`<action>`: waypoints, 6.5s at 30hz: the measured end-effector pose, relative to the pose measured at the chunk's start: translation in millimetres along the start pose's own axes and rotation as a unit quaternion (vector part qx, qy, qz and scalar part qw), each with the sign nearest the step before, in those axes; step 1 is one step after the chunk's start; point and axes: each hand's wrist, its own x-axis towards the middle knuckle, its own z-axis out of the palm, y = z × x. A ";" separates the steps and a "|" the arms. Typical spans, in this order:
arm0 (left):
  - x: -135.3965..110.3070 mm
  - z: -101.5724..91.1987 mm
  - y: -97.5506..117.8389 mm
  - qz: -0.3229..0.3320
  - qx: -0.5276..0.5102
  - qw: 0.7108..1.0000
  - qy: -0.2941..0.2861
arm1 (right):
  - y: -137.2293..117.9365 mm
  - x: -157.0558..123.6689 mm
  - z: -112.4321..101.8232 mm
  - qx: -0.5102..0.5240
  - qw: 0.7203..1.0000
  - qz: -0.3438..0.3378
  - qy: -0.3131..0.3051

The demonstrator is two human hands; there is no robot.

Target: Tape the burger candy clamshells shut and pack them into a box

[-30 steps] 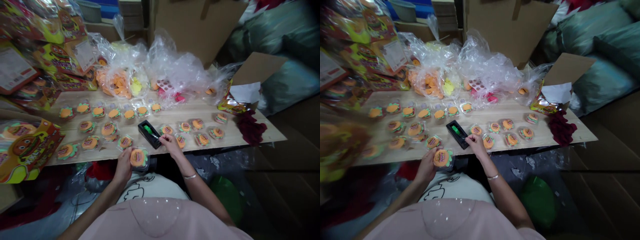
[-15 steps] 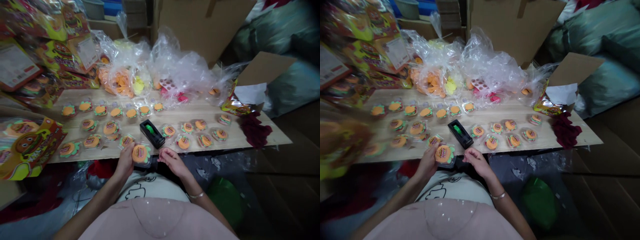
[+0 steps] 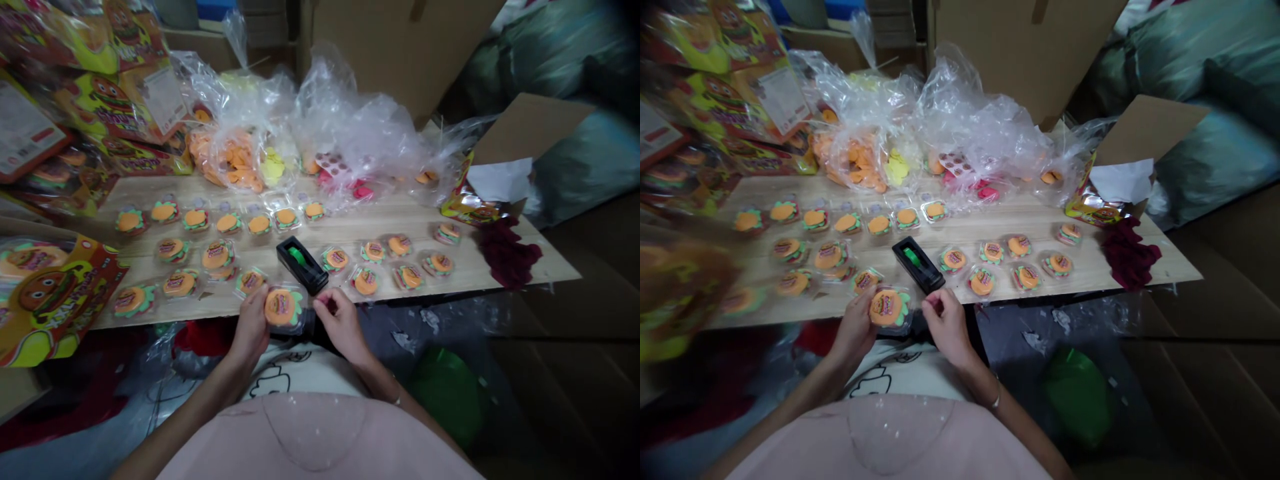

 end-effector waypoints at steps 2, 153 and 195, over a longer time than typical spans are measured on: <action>-0.6 2.0 0.7 0.021 -0.003 1.000 0.011 | -8.0 -6.0 -2.3 -0.033 0.999 -0.022 0.033; -12.7 -33.4 -44.3 -0.116 0.151 0.955 -0.228 | 70.3 -40.1 -17.9 0.292 0.934 0.191 -0.080; 22.9 2.7 -129.4 -0.021 0.067 0.996 0.063 | 78.0 8.6 21.6 0.369 0.868 0.330 0.049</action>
